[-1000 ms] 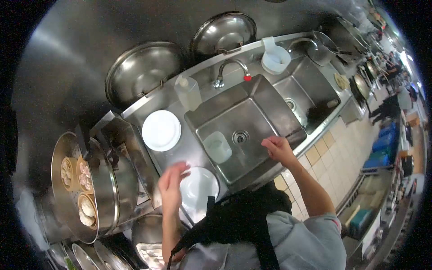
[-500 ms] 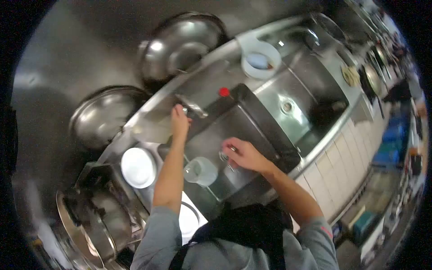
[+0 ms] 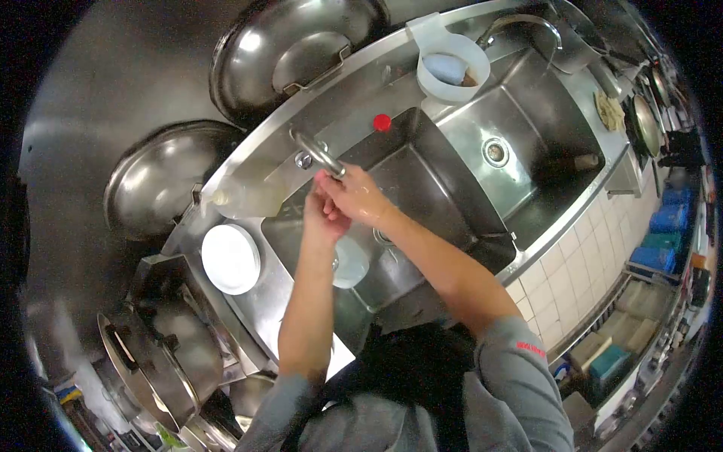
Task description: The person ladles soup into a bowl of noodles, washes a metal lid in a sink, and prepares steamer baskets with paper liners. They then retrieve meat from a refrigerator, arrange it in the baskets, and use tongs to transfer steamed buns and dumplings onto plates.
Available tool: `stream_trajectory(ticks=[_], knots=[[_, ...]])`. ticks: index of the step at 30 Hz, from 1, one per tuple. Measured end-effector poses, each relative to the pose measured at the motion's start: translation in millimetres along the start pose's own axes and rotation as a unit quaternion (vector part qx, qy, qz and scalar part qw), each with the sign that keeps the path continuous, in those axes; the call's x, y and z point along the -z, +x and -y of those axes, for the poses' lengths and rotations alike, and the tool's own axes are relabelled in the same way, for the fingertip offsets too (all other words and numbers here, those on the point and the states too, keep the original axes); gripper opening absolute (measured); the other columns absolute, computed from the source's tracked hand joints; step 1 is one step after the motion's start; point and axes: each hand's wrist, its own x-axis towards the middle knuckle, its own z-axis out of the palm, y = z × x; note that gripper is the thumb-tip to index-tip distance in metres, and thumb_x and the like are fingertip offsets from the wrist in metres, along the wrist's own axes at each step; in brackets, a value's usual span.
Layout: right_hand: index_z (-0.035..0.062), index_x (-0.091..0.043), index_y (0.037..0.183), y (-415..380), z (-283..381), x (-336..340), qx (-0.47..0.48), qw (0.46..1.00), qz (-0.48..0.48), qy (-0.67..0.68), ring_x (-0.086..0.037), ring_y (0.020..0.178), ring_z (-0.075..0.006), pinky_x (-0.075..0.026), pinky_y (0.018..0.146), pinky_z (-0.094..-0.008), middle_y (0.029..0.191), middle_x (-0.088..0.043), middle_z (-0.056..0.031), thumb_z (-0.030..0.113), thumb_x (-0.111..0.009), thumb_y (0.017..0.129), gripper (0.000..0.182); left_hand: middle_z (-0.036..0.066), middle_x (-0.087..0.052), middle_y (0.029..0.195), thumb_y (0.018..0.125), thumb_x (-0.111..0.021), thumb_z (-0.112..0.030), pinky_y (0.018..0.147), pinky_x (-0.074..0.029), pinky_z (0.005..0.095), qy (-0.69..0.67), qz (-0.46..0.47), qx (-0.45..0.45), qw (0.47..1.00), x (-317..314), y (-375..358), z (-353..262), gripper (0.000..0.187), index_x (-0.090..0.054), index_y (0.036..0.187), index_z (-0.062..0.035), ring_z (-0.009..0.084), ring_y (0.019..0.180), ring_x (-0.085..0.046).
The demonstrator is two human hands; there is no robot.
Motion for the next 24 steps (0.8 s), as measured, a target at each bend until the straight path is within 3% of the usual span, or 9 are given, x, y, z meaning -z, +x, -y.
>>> stream_trajectory(ticks=[5,7,8,11,12,15,16,18,24], knots=[[0.0,-0.065,0.105,-19,14,35,0.087,0.978,-0.041,-0.183,-0.061,0.063,-0.0086,-0.051,0.057,-0.0264,0.08,-0.065,-0.0041,0.019,-0.062,0.1,0.02,0.005,-0.067,0.077,0.103,-0.052,-0.036,0.063,-0.052,0.0345,-0.003,-0.125,-0.052,0.991,-61,-2,37,0.034,-0.066,0.106,-0.0049,0.0193,0.065,-0.064],[0.001,-0.066,0.107,-43,12,73,0.145,0.956,-0.096,-0.236,-0.064,0.069,-0.0107,-0.053,0.063,-0.0277,0.083,-0.067,-0.0059,0.019,-0.065,0.098,0.02,0.009,-0.072,0.089,0.101,-0.054,-0.033,0.075,-0.054,0.0403,0.481,-0.078,-0.258,0.834,-75,1,39,0.037,-0.066,0.113,-0.0004,0.026,0.085,-0.069],[0.0024,-0.066,0.111,-54,6,100,0.144,0.946,-0.117,-0.265,-0.065,0.072,-0.0125,-0.053,0.065,-0.0283,0.085,-0.068,-0.0064,0.018,-0.066,0.097,0.021,0.009,-0.072,0.089,0.101,-0.054,-0.033,0.075,-0.054,0.0403,0.479,-0.08,-0.26,0.835,-89,-10,26,0.037,-0.066,0.113,-0.0004,0.026,0.085,-0.069],[0.0024,-0.063,0.119,-94,-23,188,0.137,0.897,-0.169,-0.384,-0.069,0.086,-0.0227,-0.055,0.076,-0.0341,0.101,-0.069,-0.0136,0.015,-0.067,0.095,0.028,0.023,-0.068,0.116,0.098,-0.06,-0.031,0.093,-0.049,0.0445,0.674,-0.2,-0.271,0.657,-59,-9,-26,0.043,-0.06,0.124,0.003,0.0363,0.106,-0.066],[0.0025,-0.06,0.124,-114,-30,213,0.133,0.867,-0.167,-0.451,-0.067,0.096,-0.0287,-0.054,0.082,-0.0375,0.111,-0.066,-0.0175,0.014,-0.067,0.094,0.033,0.026,-0.062,0.127,0.098,-0.06,-0.034,0.099,-0.046,0.0441,0.645,-0.261,-0.394,0.6,-41,4,-35,0.049,-0.056,0.128,0.0039,0.0365,0.117,-0.06],[0.0014,-0.054,0.13,-168,-44,253,0.042,0.829,-0.179,-0.528,-0.063,0.112,-0.0373,-0.052,0.092,-0.0434,0.125,-0.06,-0.0241,0.015,-0.069,0.092,0.043,0.021,-0.063,0.119,0.098,-0.062,-0.042,0.095,-0.049,0.0416,0.486,-0.317,-0.271,0.768,32,51,-72,0.055,-0.054,0.128,0.0026,0.0326,0.108,-0.062],[0.0002,-0.052,0.131,-177,-50,258,-0.026,0.825,-0.179,-0.535,-0.059,0.118,-0.0399,-0.05,0.095,-0.046,0.13,-0.056,-0.0268,0.017,-0.07,0.091,0.047,0.021,-0.063,0.119,0.098,-0.062,-0.042,0.095,-0.049,0.0416,0.486,-0.315,-0.27,0.769,28,51,-74,0.055,-0.054,0.128,0.0026,0.0326,0.108,-0.062],[-0.0017,-0.051,0.13,-194,-76,279,-0.008,0.817,-0.159,-0.554,-0.061,0.114,-0.0415,-0.05,0.093,-0.0477,0.125,-0.059,-0.0284,0.02,-0.072,0.089,0.05,0.015,-0.067,0.111,0.1,-0.06,-0.043,0.083,-0.054,0.0356,0.305,-0.161,-0.088,0.935,21,42,-87,0.045,-0.059,0.12,-0.002,0.0244,0.096,-0.067],[0.001,-0.061,0.114,-200,-97,283,-0.104,0.793,-0.13,-0.586,-0.065,0.094,-0.0471,-0.052,0.081,-0.0537,0.097,-0.069,-0.0249,0.014,-0.065,0.09,0.027,0.007,-0.069,0.098,0.099,-0.066,-0.025,0.075,-0.056,0.0306,0.245,-0.07,-0.112,0.96,22,39,-88,0.025,-0.066,0.112,-0.0031,0.0189,0.087,-0.068]])
